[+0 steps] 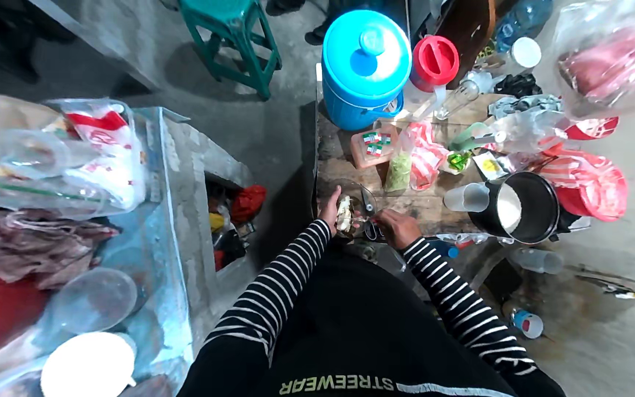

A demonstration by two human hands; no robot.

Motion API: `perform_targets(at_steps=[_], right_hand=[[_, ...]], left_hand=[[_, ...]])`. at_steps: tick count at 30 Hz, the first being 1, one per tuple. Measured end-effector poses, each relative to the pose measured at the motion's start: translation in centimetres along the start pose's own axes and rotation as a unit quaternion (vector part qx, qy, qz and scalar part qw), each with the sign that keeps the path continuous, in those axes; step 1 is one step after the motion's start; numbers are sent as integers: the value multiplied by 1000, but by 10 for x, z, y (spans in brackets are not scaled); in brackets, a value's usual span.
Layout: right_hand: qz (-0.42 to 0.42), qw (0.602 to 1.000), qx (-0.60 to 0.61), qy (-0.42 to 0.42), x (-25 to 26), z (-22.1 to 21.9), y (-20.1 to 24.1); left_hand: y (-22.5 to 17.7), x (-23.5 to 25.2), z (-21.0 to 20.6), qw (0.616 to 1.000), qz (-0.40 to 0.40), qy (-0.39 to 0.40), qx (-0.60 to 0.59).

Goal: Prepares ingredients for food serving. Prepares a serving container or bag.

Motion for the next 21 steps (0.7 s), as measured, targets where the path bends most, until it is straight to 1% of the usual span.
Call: perform_targets(at_steps=[5, 8, 16, 21], right_hand=[[-62, 997, 35, 25, -1, -8, -8], [-74, 996, 48, 13, -4, -14, -10], [-106, 993, 52, 30, 0, -21, -10], [-116, 993, 32, 17, 1, -26, -11]], left_hand=[[7, 6, 5, 1000, 6, -17, -11], [3, 3, 2, 999, 18, -25, -14], [1, 12, -2, 999, 36, -11, -4], [0, 16, -3, 999, 20, -18, 19]])
Point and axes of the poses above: each hand's wrist, its own x-axis towards the middle knuckle, its own z-axis out of the back of the hand, y = z × x, the point moved 4 cm from there along x, towards the middle knuckle, and after that the axes turned 15 degrees about -z, right-handed, at the moved point
